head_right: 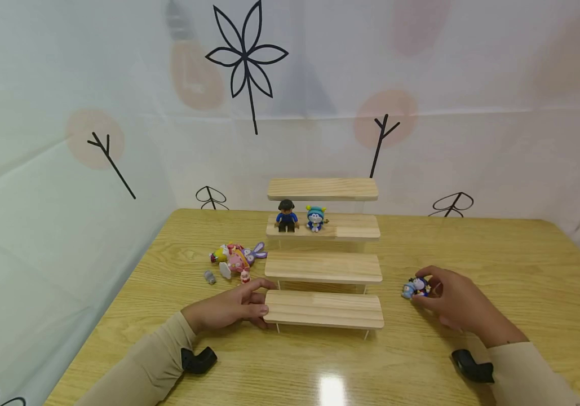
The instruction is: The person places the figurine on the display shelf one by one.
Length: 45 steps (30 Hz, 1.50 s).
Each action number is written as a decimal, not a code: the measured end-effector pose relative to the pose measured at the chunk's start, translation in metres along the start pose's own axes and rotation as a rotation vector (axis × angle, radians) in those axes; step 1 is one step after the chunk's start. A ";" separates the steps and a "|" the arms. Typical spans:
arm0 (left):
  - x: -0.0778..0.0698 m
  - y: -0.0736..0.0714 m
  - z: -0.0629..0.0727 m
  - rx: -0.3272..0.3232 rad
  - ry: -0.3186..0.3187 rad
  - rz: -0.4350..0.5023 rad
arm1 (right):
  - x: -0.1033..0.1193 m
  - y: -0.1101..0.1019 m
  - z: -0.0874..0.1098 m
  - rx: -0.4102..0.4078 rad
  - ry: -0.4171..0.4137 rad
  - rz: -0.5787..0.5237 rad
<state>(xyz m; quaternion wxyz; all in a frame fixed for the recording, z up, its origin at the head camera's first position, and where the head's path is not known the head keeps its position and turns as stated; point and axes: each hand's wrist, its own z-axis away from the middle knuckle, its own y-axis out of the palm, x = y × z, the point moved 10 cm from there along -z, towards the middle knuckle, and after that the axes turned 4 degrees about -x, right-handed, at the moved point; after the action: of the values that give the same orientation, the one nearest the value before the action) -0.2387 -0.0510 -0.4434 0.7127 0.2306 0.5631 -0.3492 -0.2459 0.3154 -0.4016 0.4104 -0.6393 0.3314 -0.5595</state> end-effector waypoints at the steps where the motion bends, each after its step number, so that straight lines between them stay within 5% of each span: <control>1: 0.000 0.000 0.000 -0.001 0.000 0.002 | 0.000 0.000 0.000 -0.002 -0.003 0.002; 22: 0.000 0.000 -0.001 -0.003 0.005 0.011 | 0.020 -0.007 0.001 -0.059 -0.060 -0.014; 45: -0.001 0.001 0.000 0.003 0.009 -0.003 | 0.059 -0.049 0.018 -0.377 -0.190 -0.122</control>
<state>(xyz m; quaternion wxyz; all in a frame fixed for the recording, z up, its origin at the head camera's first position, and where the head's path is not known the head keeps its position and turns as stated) -0.2384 -0.0501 -0.4426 0.7092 0.2324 0.5661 -0.3501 -0.2209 0.2876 -0.3317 0.2785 -0.7733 0.3508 -0.4488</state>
